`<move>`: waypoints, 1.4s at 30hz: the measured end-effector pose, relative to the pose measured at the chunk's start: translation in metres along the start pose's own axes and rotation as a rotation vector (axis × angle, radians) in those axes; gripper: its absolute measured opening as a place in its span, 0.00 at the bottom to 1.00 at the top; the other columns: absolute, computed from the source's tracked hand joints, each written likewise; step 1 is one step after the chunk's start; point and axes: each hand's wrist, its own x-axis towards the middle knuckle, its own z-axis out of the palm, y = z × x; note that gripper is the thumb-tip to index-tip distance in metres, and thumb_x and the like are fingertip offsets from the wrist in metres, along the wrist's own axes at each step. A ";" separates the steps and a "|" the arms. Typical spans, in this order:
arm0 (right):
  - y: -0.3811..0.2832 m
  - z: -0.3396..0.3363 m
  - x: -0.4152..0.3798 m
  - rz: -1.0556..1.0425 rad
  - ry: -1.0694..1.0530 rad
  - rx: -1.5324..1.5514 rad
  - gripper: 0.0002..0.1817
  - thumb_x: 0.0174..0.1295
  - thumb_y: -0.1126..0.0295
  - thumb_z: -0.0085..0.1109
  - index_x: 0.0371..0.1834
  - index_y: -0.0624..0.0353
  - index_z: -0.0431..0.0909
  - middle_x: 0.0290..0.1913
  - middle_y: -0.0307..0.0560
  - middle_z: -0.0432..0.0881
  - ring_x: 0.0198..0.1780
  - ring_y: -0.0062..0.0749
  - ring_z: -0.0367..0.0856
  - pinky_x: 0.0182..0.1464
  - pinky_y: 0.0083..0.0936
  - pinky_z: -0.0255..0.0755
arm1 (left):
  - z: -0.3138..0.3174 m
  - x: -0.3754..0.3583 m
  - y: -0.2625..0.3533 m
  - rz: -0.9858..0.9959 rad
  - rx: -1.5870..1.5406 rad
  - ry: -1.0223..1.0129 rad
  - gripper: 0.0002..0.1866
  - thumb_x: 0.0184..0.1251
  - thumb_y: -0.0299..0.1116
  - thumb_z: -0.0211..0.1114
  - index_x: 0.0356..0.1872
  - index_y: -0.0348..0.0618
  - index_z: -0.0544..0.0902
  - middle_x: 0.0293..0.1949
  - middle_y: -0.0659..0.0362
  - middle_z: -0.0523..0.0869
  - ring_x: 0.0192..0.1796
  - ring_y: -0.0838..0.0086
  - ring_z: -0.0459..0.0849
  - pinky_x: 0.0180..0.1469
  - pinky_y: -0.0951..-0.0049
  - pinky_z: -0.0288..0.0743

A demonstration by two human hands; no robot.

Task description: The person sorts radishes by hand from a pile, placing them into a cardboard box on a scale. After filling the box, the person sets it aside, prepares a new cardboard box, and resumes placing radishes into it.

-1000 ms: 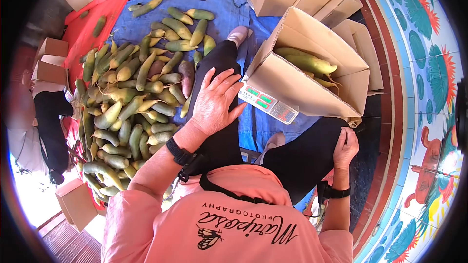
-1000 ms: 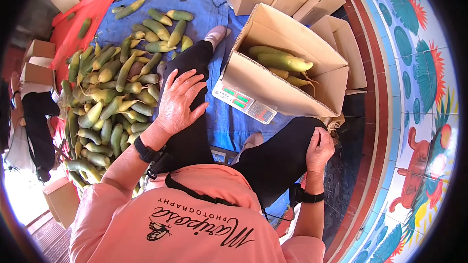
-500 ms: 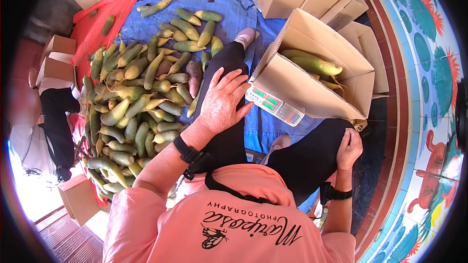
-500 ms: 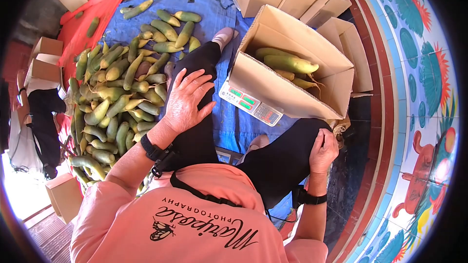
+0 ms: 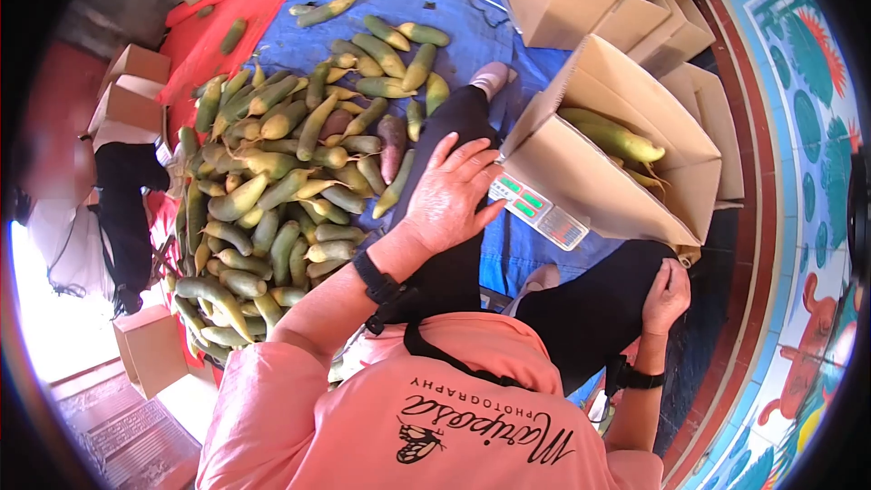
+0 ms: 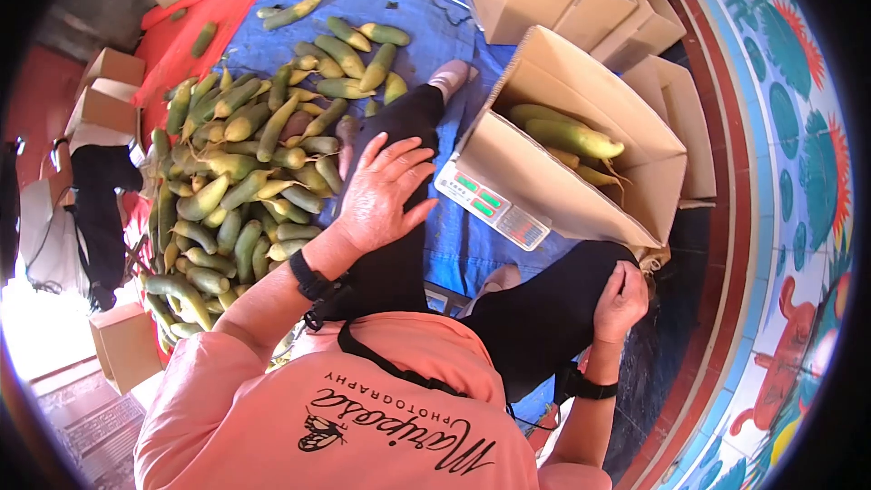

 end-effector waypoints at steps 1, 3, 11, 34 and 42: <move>0.000 0.001 0.000 0.002 0.004 -0.003 0.03 0.62 0.76 0.58 0.36 0.61 0.80 0.34 0.51 0.83 0.35 0.46 0.82 0.41 0.35 0.75 | 0.000 0.000 0.000 0.003 -0.007 0.010 0.22 0.54 0.41 0.69 0.49 0.43 0.80 0.57 0.57 0.79 0.66 0.64 0.70 0.72 0.51 0.51; 0.000 0.002 -0.001 0.001 0.007 -0.015 0.03 0.62 0.76 0.58 0.36 0.62 0.80 0.34 0.51 0.83 0.35 0.46 0.81 0.41 0.35 0.75 | -0.001 -0.001 0.000 0.004 -0.026 0.018 0.22 0.54 0.41 0.69 0.48 0.43 0.80 0.57 0.57 0.79 0.66 0.64 0.70 0.72 0.52 0.51; -0.010 -0.003 -0.001 -0.018 -0.008 -0.021 0.03 0.63 0.77 0.56 0.36 0.63 0.79 0.34 0.52 0.82 0.36 0.46 0.81 0.41 0.34 0.74 | -0.031 -0.034 -0.040 -0.302 -0.337 0.262 0.16 0.58 0.29 0.66 0.48 0.42 0.80 0.52 0.52 0.81 0.56 0.56 0.78 0.59 0.61 0.71; -0.017 0.002 0.006 -0.075 -0.065 -0.058 0.03 0.64 0.77 0.55 0.36 0.64 0.77 0.35 0.52 0.81 0.37 0.46 0.80 0.42 0.33 0.74 | 0.048 -0.350 -0.202 -1.410 0.016 -0.356 0.31 0.56 0.46 0.63 0.61 0.45 0.73 0.60 0.42 0.75 0.62 0.51 0.74 0.64 0.60 0.69; -0.021 0.000 0.007 -0.044 -0.100 -0.085 0.04 0.65 0.77 0.54 0.37 0.65 0.78 0.36 0.52 0.81 0.38 0.44 0.81 0.43 0.31 0.75 | 0.081 -0.275 -0.257 -1.468 -0.170 -0.239 0.29 0.61 0.46 0.63 0.59 0.40 0.73 0.50 0.49 0.82 0.55 0.55 0.80 0.56 0.60 0.73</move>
